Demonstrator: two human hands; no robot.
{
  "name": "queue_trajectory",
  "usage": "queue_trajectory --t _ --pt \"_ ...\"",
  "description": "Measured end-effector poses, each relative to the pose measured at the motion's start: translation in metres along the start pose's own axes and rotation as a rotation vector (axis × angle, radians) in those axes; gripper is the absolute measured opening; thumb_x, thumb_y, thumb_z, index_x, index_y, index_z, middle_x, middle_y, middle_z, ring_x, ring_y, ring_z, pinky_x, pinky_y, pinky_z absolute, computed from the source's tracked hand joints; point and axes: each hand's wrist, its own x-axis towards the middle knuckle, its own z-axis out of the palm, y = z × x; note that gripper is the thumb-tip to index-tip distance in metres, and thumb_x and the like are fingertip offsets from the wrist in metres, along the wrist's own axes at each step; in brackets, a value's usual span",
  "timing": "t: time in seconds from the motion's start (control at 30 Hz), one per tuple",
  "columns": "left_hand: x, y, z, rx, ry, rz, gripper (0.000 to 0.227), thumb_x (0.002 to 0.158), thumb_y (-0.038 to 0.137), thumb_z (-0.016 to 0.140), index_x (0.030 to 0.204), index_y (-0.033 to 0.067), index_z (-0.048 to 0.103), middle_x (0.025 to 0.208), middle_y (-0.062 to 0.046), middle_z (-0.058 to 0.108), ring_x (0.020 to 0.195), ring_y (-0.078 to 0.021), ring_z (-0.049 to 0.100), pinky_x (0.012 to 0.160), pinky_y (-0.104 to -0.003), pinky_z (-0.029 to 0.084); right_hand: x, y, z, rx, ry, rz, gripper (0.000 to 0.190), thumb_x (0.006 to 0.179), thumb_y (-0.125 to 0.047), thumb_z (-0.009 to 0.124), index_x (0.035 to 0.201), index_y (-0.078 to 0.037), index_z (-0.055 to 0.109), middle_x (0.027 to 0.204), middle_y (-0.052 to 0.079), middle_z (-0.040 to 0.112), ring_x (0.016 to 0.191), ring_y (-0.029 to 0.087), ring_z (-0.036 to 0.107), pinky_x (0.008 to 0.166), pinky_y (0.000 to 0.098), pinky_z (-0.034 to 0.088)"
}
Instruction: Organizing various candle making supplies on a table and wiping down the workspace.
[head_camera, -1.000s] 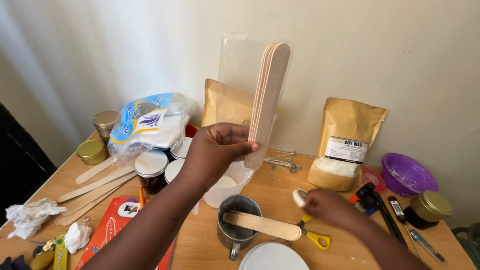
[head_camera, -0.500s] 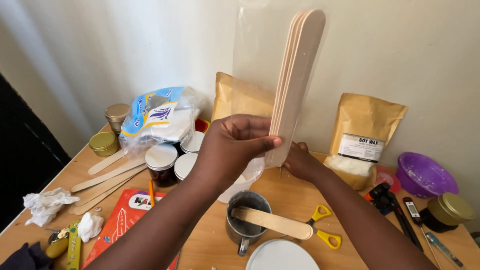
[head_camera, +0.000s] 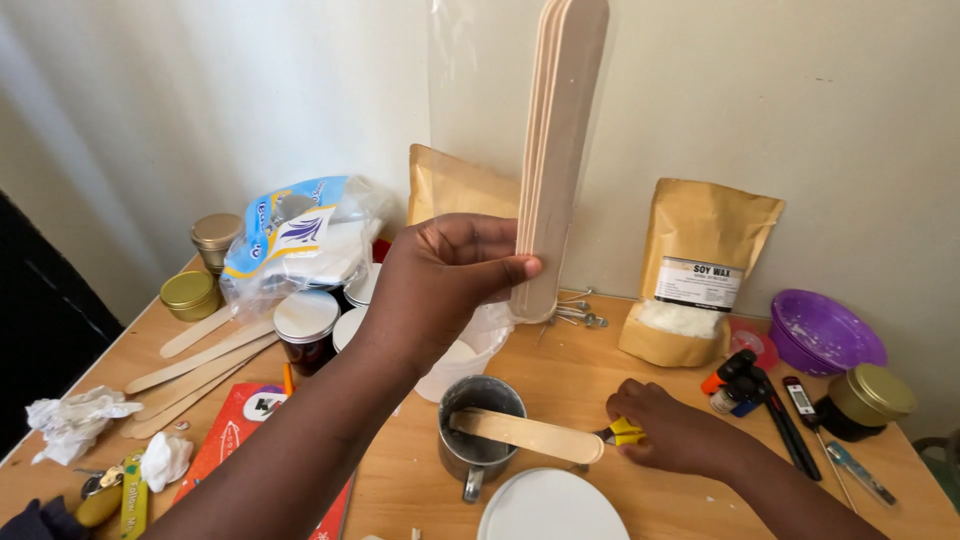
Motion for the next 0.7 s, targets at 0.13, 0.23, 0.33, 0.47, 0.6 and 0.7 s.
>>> queue_trajectory --t 0.13,0.23,0.33,0.47,0.6,0.7 --pt "-0.003 -0.001 0.006 0.021 0.002 -0.012 0.033 0.066 0.005 0.078 0.098 0.0031 0.072 0.079 -0.01 0.074 0.071 -0.0128 0.067 0.065 -0.025 0.055 0.009 0.014 -0.005 -0.053 0.102 -0.111 0.032 0.066 -0.027 0.073 0.09 -0.023 0.053 0.097 -0.006 0.05 0.097 0.012 0.047 0.066 0.0329 0.043" --pt "0.001 -0.009 0.001 -0.008 -0.035 0.036 0.03 0.067 0.002 0.078 0.096 0.001 0.072 0.079 -0.012 0.075 0.067 -0.0123 0.065 0.062 -0.023 0.054 0.042 0.044 -0.02 0.007 0.37 -0.189 0.036 0.059 -0.023 0.075 0.092 -0.024 0.062 0.1 -0.003 0.058 0.098 0.018 0.052 0.087 0.0314 0.041" --pt "0.007 -0.013 0.001 -0.017 0.014 0.008 0.031 0.066 0.001 0.078 0.096 0.002 0.071 0.078 -0.012 0.074 0.069 -0.0135 0.067 0.062 -0.024 0.054 0.058 0.031 -0.064 0.1 0.473 -0.12 0.033 0.061 -0.023 0.073 0.093 -0.02 0.064 0.101 -0.003 0.059 0.098 0.016 0.053 0.086 0.0276 0.041" --pt "0.013 -0.017 0.002 -0.024 -0.017 0.026 0.029 0.067 0.001 0.077 0.096 0.0009 0.073 0.079 -0.012 0.075 0.068 -0.0128 0.067 0.062 -0.023 0.054 0.109 0.007 -0.089 0.155 0.589 -0.05 0.026 0.06 -0.028 0.071 0.078 -0.016 0.056 0.083 0.003 0.056 0.074 0.019 0.054 0.065 0.0308 0.04" --pt "0.019 -0.022 -0.001 -0.045 -0.053 0.023 0.029 0.068 0.0 0.076 0.096 -0.0003 0.073 0.083 -0.014 0.076 0.07 -0.0148 0.068 0.064 -0.025 0.055 0.16 0.006 -0.082 0.246 0.621 0.019 0.032 0.064 -0.035 0.075 0.075 -0.013 0.054 0.083 0.002 0.056 0.072 0.016 0.051 0.062 0.03 0.038" --pt "0.02 -0.026 -0.006 -0.042 -0.045 0.025 0.029 0.067 0.0 0.076 0.096 -0.0007 0.072 0.082 -0.014 0.075 0.068 -0.0144 0.068 0.062 -0.024 0.055 0.181 0.028 -0.062 0.192 0.654 -0.028 0.023 0.066 -0.025 0.07 0.088 -0.018 0.065 0.096 -0.002 0.063 0.087 0.017 0.058 0.073 0.0305 0.044"
